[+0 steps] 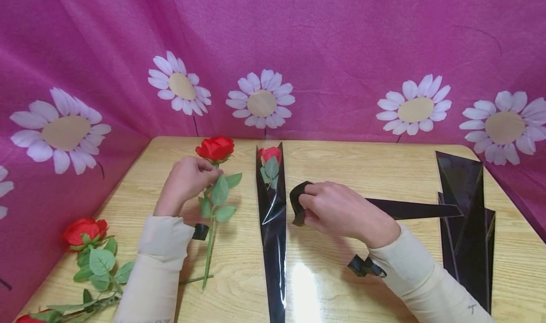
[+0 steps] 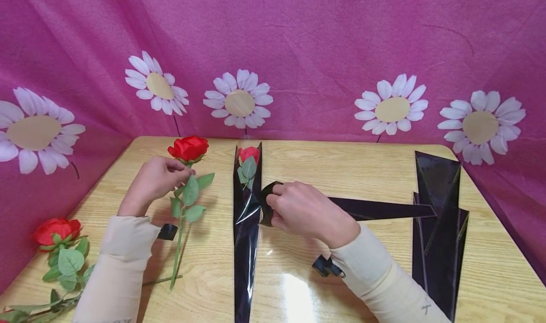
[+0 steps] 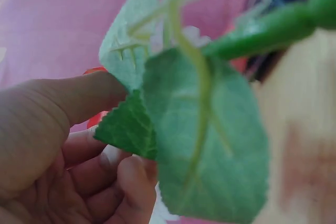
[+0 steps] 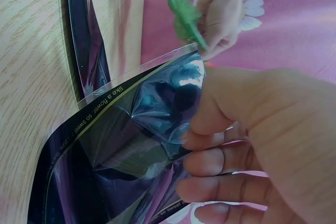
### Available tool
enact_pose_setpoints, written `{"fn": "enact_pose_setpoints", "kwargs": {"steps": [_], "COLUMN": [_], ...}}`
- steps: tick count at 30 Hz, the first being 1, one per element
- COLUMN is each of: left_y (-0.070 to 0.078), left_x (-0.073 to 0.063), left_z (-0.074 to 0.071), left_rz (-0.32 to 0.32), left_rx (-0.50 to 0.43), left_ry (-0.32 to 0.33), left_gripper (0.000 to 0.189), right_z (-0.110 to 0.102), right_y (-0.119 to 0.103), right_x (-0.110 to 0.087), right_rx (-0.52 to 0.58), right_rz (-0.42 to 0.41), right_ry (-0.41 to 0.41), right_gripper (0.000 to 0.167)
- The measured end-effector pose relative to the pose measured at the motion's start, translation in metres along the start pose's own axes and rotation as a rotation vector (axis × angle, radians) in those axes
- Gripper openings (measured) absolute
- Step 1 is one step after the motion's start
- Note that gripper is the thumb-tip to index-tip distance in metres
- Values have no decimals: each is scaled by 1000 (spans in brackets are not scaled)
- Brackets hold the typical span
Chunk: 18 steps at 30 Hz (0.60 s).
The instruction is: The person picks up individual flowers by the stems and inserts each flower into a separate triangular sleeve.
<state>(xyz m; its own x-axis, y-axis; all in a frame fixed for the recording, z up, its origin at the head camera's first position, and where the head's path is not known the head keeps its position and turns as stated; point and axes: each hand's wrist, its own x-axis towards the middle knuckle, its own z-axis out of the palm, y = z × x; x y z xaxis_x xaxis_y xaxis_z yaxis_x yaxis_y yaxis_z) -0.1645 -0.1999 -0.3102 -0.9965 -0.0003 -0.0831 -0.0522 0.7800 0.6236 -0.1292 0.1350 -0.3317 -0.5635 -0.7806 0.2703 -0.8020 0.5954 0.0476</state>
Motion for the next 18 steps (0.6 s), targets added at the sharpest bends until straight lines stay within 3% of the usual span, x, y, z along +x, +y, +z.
{"fn": "enact_pose_setpoints", "kwargs": {"steps": [13,18], "left_y": [31,41], "left_x": [-30,-40], "left_z": [-15,-14], "left_rz": [159,201], "left_rx": [-45,-96], "left_ry": [155,175], "left_gripper": [27,25], "right_z": [0,0], "right_y": [0,0], "right_x": [0,0], "right_rx": [8,5], "right_rz": [14,18], "right_ry": [-21,-29], "right_gripper": [16,15]}}
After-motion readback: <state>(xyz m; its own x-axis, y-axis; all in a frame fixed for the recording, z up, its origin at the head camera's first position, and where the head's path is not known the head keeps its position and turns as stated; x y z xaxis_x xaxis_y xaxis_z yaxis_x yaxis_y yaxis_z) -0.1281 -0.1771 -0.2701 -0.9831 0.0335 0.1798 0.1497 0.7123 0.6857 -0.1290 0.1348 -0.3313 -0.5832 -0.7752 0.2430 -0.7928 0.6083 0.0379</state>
